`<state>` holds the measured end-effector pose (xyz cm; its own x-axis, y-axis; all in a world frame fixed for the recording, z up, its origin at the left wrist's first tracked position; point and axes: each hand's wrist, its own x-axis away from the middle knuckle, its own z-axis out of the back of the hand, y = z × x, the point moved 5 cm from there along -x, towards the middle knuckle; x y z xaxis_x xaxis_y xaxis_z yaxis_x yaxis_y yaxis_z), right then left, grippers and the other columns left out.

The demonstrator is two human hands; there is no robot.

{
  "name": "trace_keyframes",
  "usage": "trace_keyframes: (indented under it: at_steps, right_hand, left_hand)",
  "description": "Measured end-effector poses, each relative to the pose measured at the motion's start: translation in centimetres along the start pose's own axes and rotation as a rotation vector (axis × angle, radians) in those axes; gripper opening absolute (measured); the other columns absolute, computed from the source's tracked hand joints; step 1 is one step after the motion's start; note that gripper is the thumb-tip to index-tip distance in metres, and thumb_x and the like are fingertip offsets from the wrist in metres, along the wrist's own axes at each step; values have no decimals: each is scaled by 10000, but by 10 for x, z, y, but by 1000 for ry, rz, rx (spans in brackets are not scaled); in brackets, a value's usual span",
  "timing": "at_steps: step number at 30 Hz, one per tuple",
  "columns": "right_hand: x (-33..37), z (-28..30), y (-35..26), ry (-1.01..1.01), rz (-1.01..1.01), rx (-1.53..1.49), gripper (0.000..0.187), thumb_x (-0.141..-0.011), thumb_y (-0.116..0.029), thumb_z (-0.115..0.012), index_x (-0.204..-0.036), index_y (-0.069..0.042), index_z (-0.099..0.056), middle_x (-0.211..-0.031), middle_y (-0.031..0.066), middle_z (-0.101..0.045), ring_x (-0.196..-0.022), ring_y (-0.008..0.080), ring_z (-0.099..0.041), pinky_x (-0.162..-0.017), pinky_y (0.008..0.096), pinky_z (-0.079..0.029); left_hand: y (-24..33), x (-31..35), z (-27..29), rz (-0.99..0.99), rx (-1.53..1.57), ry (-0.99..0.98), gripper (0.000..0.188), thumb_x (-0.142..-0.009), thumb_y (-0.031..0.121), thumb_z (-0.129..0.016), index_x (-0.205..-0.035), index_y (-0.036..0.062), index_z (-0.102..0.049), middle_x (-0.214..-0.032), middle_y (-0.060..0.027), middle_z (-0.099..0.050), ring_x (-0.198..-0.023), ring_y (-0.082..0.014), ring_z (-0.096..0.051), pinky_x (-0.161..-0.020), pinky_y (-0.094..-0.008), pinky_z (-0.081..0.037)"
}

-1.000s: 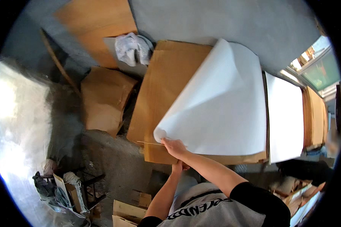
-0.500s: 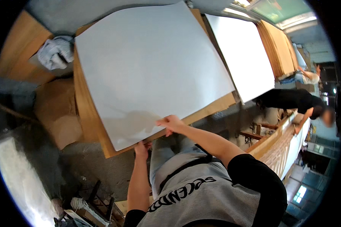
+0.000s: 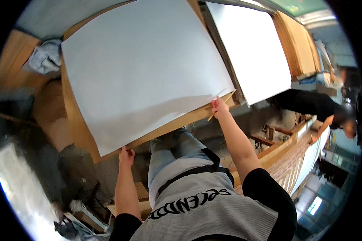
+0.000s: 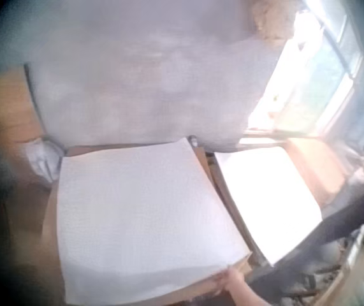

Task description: The person wraps large flat items with brown paper on a workbench. They fold the paper over the item, smooth it with a wooden stick, and place the wrapped item onto a striped surface. The process is repeated for multiple items.

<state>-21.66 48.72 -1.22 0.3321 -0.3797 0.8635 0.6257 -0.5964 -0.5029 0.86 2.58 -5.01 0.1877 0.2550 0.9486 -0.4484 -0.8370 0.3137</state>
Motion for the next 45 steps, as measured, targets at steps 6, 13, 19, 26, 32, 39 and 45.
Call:
trace_keyframes:
  at_steps: [6,13,19,26,32,39,45]
  right_hand:
    - [-45,13,-11,-150,24,228,199,-840,-289,-530,-829,-92,-506,-656,24,-563,-521,71,-522,-309,157,-218]
    - [-2,46,-12,-140,150,246,227,-865,-273,-493,-969,-71,-491,-831,58,-625,-601,42,-568,-322,155,-216]
    - [-4,58,-6,-219,188,262,214,-873,-269,-476,-975,-81,-479,-874,65,-623,-664,39,-585,-329,153,-220]
    - [14,54,-1,-160,196,258,230,-872,-281,-476,-987,-83,-469,-880,67,-622,-643,32,-578,-327,159,-214]
    - [11,59,-2,-126,222,222,220,-868,-289,-483,-954,-88,-464,-857,44,-625,-635,25,-576,-323,163,-207]
    - [-1,62,-3,-117,120,221,174,-868,-282,-485,-905,-112,-473,-856,21,-622,-701,18,-583,-326,163,-212]
    - [3,69,-3,-41,139,284,201,-858,-296,-495,-937,-115,-528,-927,-21,-600,-737,10,-572,-332,160,-204]
  left_hand:
    - [-3,13,11,15,315,-183,202,-734,84,-615,-876,95,-472,-809,-51,-497,-613,-200,-463,-517,-307,-402]
    - [3,20,30,-144,298,-86,320,-809,374,-550,-985,125,-450,-756,-31,-503,-545,-158,-494,-472,-294,-390]
    - [25,11,38,-220,350,-13,345,-821,391,-536,-1000,120,-420,-701,-18,-472,-523,-125,-464,-424,-257,-371]
    - [31,-5,39,-177,400,-83,332,-802,380,-570,-946,111,-440,-675,-8,-445,-509,-119,-433,-424,-252,-360]
    - [30,-10,38,-135,435,-113,318,-797,377,-577,-909,108,-449,-658,-9,-439,-496,-121,-422,-426,-259,-352]
    - [32,-6,39,-121,448,-68,290,-790,347,-598,-888,115,-453,-654,-5,-431,-477,-120,-390,-417,-258,-325]
    - [32,-5,27,-89,611,-294,204,-822,259,-556,-825,85,-450,-629,-1,-393,-438,-99,-246,-409,-224,-225]
